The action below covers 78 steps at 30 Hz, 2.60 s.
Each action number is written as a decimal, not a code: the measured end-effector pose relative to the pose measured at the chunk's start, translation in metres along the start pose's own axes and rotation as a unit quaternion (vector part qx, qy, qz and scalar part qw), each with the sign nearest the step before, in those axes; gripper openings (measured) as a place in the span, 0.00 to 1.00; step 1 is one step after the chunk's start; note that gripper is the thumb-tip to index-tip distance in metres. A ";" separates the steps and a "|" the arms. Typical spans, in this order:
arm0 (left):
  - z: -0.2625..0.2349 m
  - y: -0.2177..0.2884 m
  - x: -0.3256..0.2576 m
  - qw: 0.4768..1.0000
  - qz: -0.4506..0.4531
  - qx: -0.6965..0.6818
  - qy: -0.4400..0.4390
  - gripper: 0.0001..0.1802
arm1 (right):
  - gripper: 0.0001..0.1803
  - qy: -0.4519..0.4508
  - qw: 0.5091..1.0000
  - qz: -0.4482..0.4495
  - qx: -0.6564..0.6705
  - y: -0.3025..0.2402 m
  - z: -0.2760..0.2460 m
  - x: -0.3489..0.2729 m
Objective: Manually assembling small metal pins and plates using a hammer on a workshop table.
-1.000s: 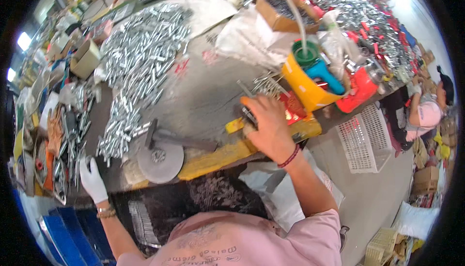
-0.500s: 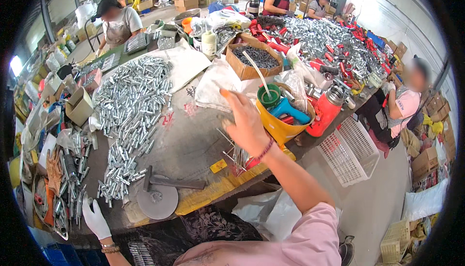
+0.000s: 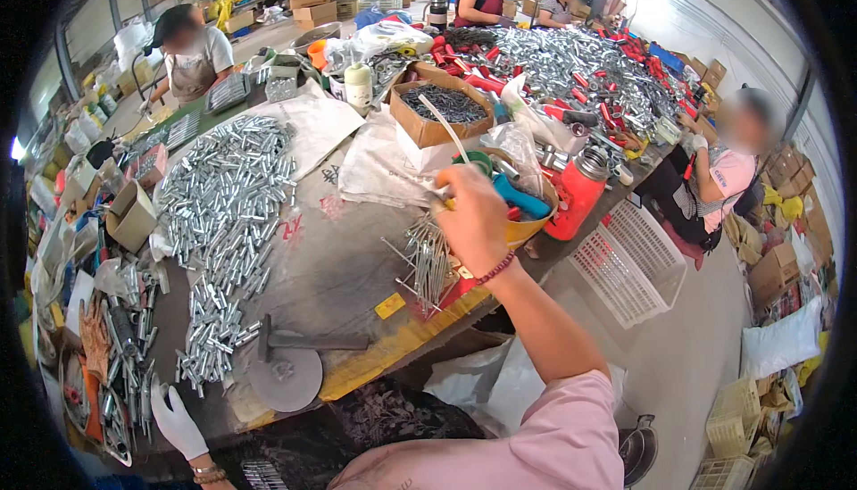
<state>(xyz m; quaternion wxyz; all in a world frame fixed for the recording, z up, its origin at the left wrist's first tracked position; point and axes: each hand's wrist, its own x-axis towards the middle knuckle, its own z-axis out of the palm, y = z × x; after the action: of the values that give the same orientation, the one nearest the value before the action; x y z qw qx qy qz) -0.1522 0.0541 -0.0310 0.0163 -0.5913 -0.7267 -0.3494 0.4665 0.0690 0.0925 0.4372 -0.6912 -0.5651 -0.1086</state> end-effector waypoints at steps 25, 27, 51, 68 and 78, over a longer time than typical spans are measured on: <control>-0.003 0.005 -0.001 1.000 0.005 0.007 -0.009 0.23 | 0.44 0.042 0.973 0.189 -0.128 0.119 -0.054 0.064; -0.003 0.009 -0.002 1.000 0.012 0.004 -0.008 0.23 | 0.43 0.013 0.956 0.260 -0.134 0.107 -0.063 0.064; -0.002 0.006 -0.001 1.000 0.016 0.013 -0.011 0.24 | 0.28 -0.076 0.930 0.180 -0.313 0.086 -0.088 0.050; -0.002 0.005 0.000 1.000 0.006 0.017 -0.023 0.24 | 0.36 -0.040 0.964 0.200 -0.173 0.113 -0.044 0.077; -0.001 0.003 0.001 1.000 0.005 0.016 -0.017 0.24 | 0.34 -0.085 0.980 0.104 -0.144 0.090 -0.025 0.040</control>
<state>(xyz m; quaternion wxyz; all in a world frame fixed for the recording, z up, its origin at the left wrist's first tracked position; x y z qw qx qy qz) -0.1502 0.0543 -0.0288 0.0154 -0.6008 -0.7292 -0.3271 0.5672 0.0805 0.0895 0.2925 -0.8085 -0.5037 -0.0840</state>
